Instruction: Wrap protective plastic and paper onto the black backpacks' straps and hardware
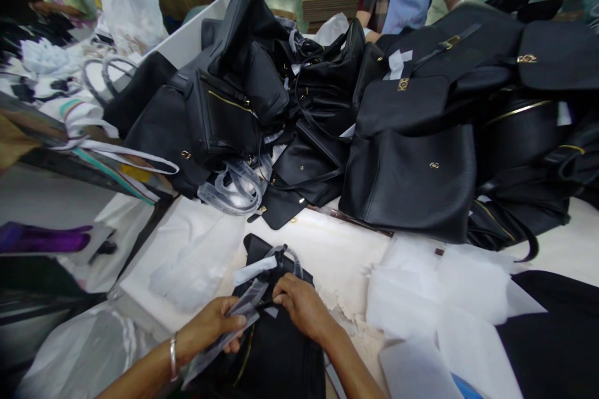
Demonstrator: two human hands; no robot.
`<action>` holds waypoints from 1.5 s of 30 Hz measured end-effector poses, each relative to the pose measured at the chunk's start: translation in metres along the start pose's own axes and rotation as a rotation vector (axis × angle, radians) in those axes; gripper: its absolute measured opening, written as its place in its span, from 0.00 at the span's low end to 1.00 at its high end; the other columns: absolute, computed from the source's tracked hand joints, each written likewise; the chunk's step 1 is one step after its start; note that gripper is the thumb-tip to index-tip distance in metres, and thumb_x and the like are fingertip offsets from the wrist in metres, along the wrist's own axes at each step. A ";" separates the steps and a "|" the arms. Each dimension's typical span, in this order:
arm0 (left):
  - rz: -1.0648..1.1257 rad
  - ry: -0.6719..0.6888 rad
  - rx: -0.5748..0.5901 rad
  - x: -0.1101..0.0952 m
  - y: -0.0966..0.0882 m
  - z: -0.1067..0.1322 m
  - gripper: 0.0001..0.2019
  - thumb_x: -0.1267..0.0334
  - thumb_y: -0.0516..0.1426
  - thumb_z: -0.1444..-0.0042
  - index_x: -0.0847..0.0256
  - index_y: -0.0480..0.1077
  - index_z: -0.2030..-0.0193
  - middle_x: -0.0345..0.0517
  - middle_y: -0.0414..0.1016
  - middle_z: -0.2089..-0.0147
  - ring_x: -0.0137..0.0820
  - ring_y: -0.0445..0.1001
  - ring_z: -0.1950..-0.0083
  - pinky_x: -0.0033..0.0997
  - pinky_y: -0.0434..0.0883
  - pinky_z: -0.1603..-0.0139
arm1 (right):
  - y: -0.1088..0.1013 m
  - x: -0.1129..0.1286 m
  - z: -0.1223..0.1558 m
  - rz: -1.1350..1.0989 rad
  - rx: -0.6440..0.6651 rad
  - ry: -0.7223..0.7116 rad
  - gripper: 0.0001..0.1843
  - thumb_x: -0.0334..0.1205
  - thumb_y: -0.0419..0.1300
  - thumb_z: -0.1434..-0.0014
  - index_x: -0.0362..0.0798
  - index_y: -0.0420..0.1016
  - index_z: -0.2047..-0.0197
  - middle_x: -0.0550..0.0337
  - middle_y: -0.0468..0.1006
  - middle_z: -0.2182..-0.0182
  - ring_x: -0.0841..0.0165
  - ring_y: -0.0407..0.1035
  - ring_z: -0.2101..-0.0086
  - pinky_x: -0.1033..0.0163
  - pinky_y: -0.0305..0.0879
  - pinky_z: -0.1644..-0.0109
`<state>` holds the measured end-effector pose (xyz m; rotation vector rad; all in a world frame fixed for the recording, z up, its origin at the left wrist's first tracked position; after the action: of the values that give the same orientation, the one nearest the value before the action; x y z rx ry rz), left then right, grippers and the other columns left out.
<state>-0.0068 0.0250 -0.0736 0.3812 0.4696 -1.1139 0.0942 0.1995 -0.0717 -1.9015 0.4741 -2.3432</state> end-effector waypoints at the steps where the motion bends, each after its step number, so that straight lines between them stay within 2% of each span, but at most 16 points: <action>1: -0.031 0.012 -0.027 0.000 0.000 -0.002 0.11 0.56 0.58 0.49 0.62 0.64 0.67 0.39 0.72 0.77 0.29 0.72 0.79 0.25 0.63 0.81 | -0.001 -0.001 0.000 0.006 -0.001 0.001 0.08 0.26 0.54 0.42 0.49 0.69 0.65 0.65 0.69 0.68 0.71 0.65 0.66 0.67 0.58 0.61; 7: -0.157 0.070 -0.150 -0.002 0.003 -0.005 0.12 0.54 0.57 0.47 0.62 0.66 0.68 0.36 0.69 0.80 0.28 0.70 0.82 0.23 0.60 0.83 | -0.005 0.000 -0.003 0.021 0.017 0.007 0.08 0.26 0.55 0.43 0.49 0.69 0.66 0.64 0.70 0.68 0.70 0.66 0.64 0.66 0.58 0.60; 12: -0.103 0.105 -0.089 -0.011 0.011 -0.001 0.14 0.51 0.53 0.42 0.62 0.65 0.62 0.37 0.72 0.75 0.25 0.69 0.80 0.23 0.62 0.81 | -0.009 -0.002 -0.003 0.016 0.024 0.010 0.07 0.27 0.55 0.42 0.49 0.69 0.66 0.64 0.71 0.67 0.70 0.66 0.64 0.66 0.58 0.59; 16: -0.071 0.126 -0.063 -0.013 0.009 0.001 0.15 0.49 0.51 0.41 0.61 0.63 0.63 0.38 0.72 0.73 0.26 0.70 0.79 0.23 0.63 0.80 | -0.010 -0.004 -0.003 0.015 0.028 0.005 0.07 0.27 0.55 0.42 0.49 0.69 0.66 0.63 0.71 0.67 0.70 0.66 0.64 0.66 0.59 0.59; 23: -0.024 0.178 -0.142 -0.018 0.010 -0.006 0.13 0.53 0.57 0.45 0.61 0.63 0.67 0.37 0.70 0.74 0.27 0.71 0.76 0.25 0.65 0.76 | -0.005 -0.001 -0.004 0.015 0.040 -0.004 0.08 0.26 0.54 0.43 0.49 0.69 0.67 0.63 0.71 0.68 0.70 0.66 0.64 0.66 0.59 0.60; 29: -0.232 0.261 -0.268 -0.027 0.025 -0.012 0.13 0.52 0.53 0.42 0.60 0.62 0.68 0.39 0.70 0.73 0.30 0.72 0.73 0.26 0.65 0.75 | 0.009 -0.002 -0.003 0.004 -0.004 0.050 0.07 0.27 0.55 0.44 0.50 0.66 0.65 0.64 0.71 0.68 0.70 0.67 0.66 0.66 0.61 0.61; 32: -0.354 0.265 -0.308 -0.026 0.028 -0.015 0.11 0.54 0.50 0.40 0.58 0.60 0.67 0.39 0.69 0.72 0.30 0.72 0.74 0.26 0.65 0.75 | 0.008 -0.007 -0.002 -0.061 0.020 0.071 0.09 0.26 0.52 0.43 0.50 0.64 0.62 0.65 0.70 0.69 0.72 0.67 0.71 0.68 0.62 0.66; 34: -0.401 0.251 -0.324 -0.025 0.027 -0.015 0.10 0.54 0.49 0.39 0.57 0.59 0.67 0.37 0.68 0.73 0.29 0.71 0.75 0.26 0.64 0.76 | 0.003 -0.010 -0.002 -0.048 0.025 0.051 0.13 0.25 0.51 0.43 0.51 0.64 0.58 0.64 0.71 0.65 0.72 0.68 0.70 0.67 0.63 0.64; 36: -0.414 0.224 -0.330 -0.025 0.025 -0.016 0.10 0.54 0.49 0.40 0.57 0.57 0.68 0.36 0.66 0.73 0.28 0.71 0.76 0.25 0.63 0.78 | -0.003 -0.012 -0.004 0.031 0.000 0.029 0.15 0.24 0.51 0.44 0.51 0.66 0.56 0.62 0.71 0.61 0.71 0.69 0.65 0.66 0.64 0.60; 38: -0.406 0.201 -0.323 -0.026 0.025 -0.017 0.11 0.54 0.48 0.40 0.57 0.57 0.69 0.36 0.66 0.73 0.29 0.72 0.76 0.25 0.63 0.78 | -0.005 -0.014 -0.006 0.101 -0.018 0.022 0.14 0.23 0.52 0.45 0.51 0.67 0.59 0.61 0.70 0.61 0.69 0.69 0.61 0.65 0.63 0.57; 42: -0.456 0.199 -0.308 -0.030 0.031 -0.024 0.09 0.56 0.48 0.40 0.57 0.58 0.68 0.39 0.70 0.73 0.31 0.73 0.73 0.27 0.63 0.74 | -0.003 -0.019 -0.007 0.101 -0.005 0.023 0.12 0.23 0.53 0.45 0.50 0.68 0.64 0.63 0.70 0.64 0.70 0.68 0.63 0.66 0.62 0.59; 45: -0.536 0.188 -0.292 -0.029 0.034 -0.028 0.09 0.56 0.47 0.40 0.57 0.58 0.67 0.39 0.70 0.73 0.31 0.73 0.74 0.28 0.61 0.73 | -0.009 -0.023 -0.006 0.043 -0.006 0.032 0.09 0.27 0.53 0.43 0.50 0.69 0.63 0.63 0.71 0.65 0.71 0.68 0.66 0.66 0.63 0.61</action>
<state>0.0097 0.0747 -0.0791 0.1000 0.9251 -1.5054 0.0942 0.2152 -0.0914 -1.8400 0.5202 -2.3508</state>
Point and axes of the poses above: each hand's wrist, its own z-axis away from the middle knuckle, its own y-axis out of the palm, x = y × z, the point moved 5 cm from there along -z, towards the middle knuckle
